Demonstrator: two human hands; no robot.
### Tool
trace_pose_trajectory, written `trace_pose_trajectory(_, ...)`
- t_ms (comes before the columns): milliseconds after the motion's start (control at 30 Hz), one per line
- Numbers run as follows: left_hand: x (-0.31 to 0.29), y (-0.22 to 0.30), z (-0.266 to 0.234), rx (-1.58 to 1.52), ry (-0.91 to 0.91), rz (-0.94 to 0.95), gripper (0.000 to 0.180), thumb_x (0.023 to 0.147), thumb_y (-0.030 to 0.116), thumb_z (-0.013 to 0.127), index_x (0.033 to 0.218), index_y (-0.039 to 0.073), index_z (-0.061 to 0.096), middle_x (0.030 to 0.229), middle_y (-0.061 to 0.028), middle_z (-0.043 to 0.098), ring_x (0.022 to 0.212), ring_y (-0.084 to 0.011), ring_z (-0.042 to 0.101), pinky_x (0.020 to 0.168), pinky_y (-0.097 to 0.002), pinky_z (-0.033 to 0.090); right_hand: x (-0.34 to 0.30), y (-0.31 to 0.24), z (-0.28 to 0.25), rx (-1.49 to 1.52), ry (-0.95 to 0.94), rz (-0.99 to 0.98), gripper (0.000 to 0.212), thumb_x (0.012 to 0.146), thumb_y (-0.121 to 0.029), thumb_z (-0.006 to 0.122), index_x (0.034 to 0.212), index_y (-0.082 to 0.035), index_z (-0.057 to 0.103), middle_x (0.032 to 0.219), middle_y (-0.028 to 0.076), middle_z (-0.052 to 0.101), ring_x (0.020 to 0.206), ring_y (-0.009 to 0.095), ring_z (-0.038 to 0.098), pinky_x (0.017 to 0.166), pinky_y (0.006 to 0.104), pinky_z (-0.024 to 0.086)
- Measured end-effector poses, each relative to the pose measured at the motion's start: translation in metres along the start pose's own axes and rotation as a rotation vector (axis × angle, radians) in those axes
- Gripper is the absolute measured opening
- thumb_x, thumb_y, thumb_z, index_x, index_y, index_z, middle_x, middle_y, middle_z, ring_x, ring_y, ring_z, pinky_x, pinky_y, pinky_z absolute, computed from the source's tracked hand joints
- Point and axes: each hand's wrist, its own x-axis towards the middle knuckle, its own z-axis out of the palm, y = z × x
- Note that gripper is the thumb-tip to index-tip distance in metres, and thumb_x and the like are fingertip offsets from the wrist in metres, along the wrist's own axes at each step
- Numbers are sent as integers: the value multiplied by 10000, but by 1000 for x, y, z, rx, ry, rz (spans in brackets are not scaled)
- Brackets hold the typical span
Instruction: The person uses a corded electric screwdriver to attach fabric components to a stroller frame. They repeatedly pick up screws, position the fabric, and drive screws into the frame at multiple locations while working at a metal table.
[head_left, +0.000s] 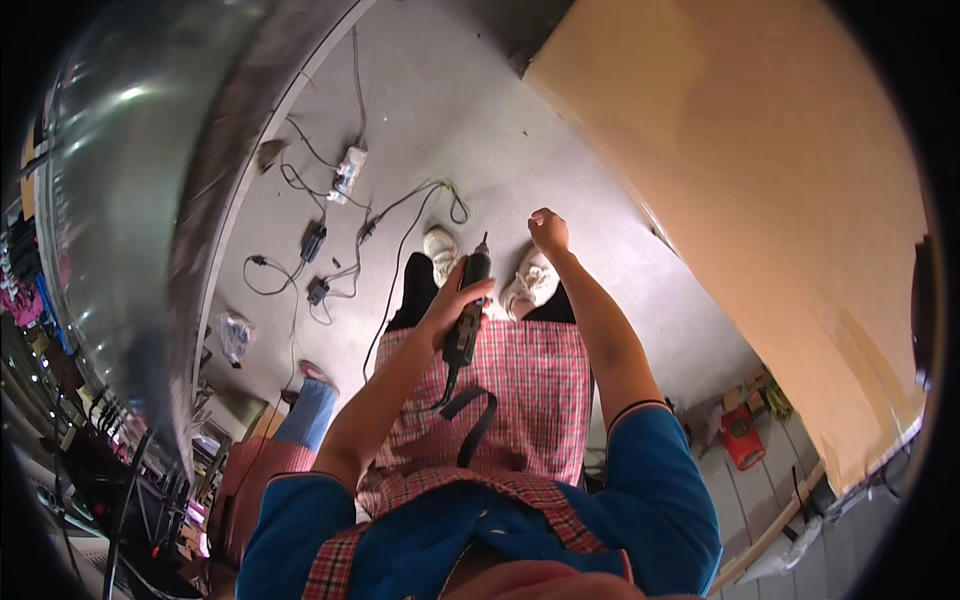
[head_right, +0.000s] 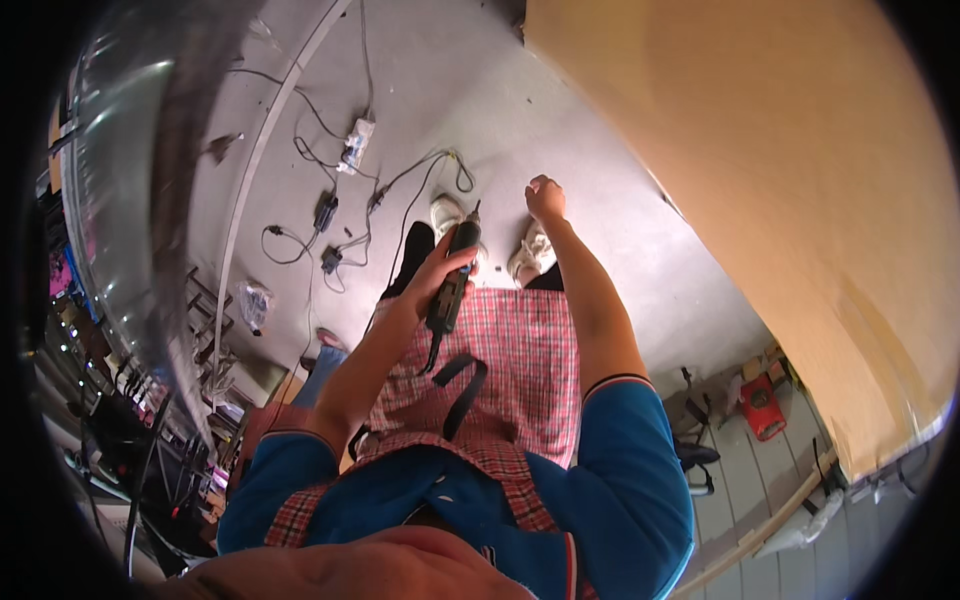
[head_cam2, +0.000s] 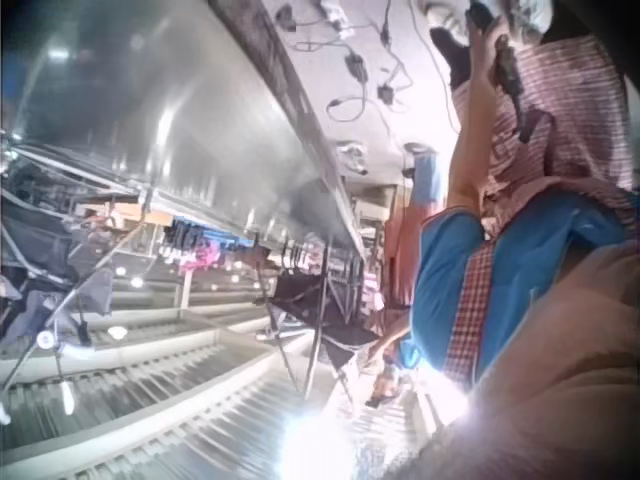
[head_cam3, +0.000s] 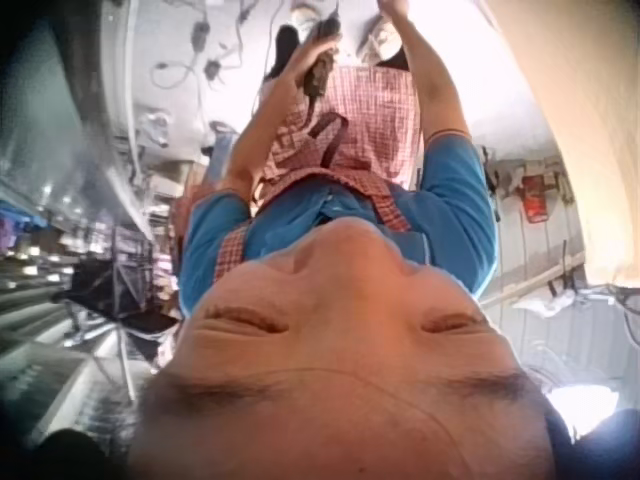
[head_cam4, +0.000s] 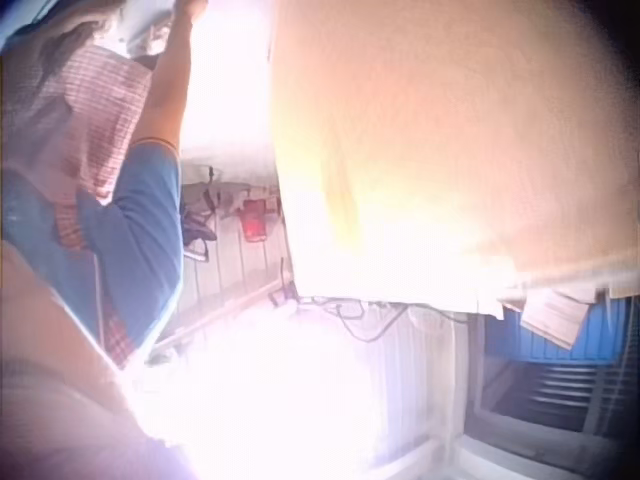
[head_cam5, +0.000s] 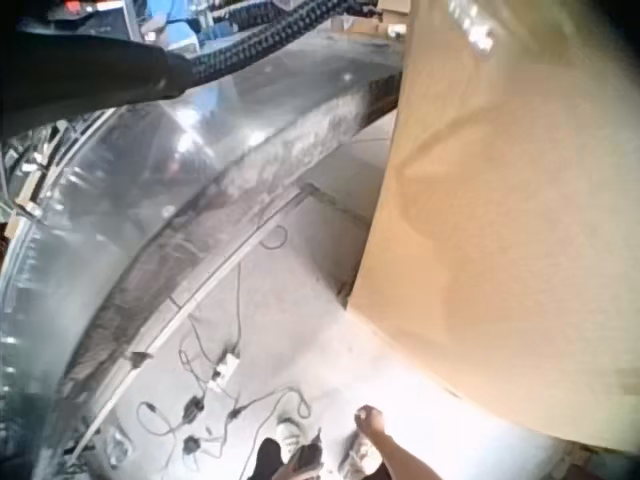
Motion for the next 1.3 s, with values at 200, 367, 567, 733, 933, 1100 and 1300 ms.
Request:
trace_pose_trajectory(200, 39, -24, -21, -57, 59, -29, 801, 896, 181, 705, 1538, 231, 230, 780, -69, 602, 514, -161, 581, 431, -306, 477, 146, 9, 43, -36, 288, -94, 320, 816, -180, 725, 1108, -73, 651, 1144, 188, 634, 976, 359, 658, 858, 448, 535)
trace_pose_trajectory(367, 33, -25, -17, 243, 16, 81, 919, 896, 154, 725, 1588, 171, 120, 781, -67, 611, 530, -139, 582, 476, -285, 474, 223, 4, 58, -112, 273, -193, 450, 780, -35, 637, 1222, -62, 555, 1245, 218, 540, 1093, 420, 593, 923, 480, 516)
trace_pose_trajectory(567, 37, -20, -28, 305, 31, 132, 955, 890, 216, 739, 1590, 128, 94, 944, -111, 605, 607, -139, 609, 540, -281, 489, 261, 5, 60, -464, 158, -244, 354, 822, 13, 544, 1165, -63, 587, 1177, 187, 600, 1024, 390, 653, 869, 472, 558)
trace_pose_trajectory(733, 47, -34, -19, 232, 20, 156, 962, 886, 220, 742, 1585, 121, 88, 901, -119, 611, 571, -148, 605, 501, -289, 489, 220, 1, 44, -434, 155, -265, 286, 811, -20, 583, 1096, -37, 598, 1118, 192, 625, 983, 380, 673, 824, 465, 569)
trace_pose_trajectory(933, 40, -28, 7, 185, -53, 122, 975, 886, 225, 739, 1589, 134, 70, 850, -102, 629, 550, -151, 615, 488, -285, 504, 219, -3, 29, -348, 179, -208, 363, 799, -82, 629, 1154, -63, 561, 1143, 205, 610, 976, 428, 647, 841, 502, 552)
trace_pose_trajectory(1100, 39, -21, 16, 347, -9, 193, 976, 896, 241, 733, 1595, 133, 61, 899, -98, 640, 597, -131, 611, 546, -263, 501, 258, -4, 55, -402, 279, -274, 357, 802, -79, 646, 1150, -33, 586, 1171, 240, 596, 1012, 424, 644, 838, 497, 558)
trace_pose_trajectory(1300, 54, -29, 6, 299, -12, 212, 935, 914, 205, 713, 1596, 213, 75, 843, -96, 611, 586, -150, 615, 513, -301, 512, 267, 9, 64, -492, 137, -248, 349, 826, -31, 561, 1169, -64, 618, 1149, 223, 638, 1002, 405, 666, 849, 482, 560)
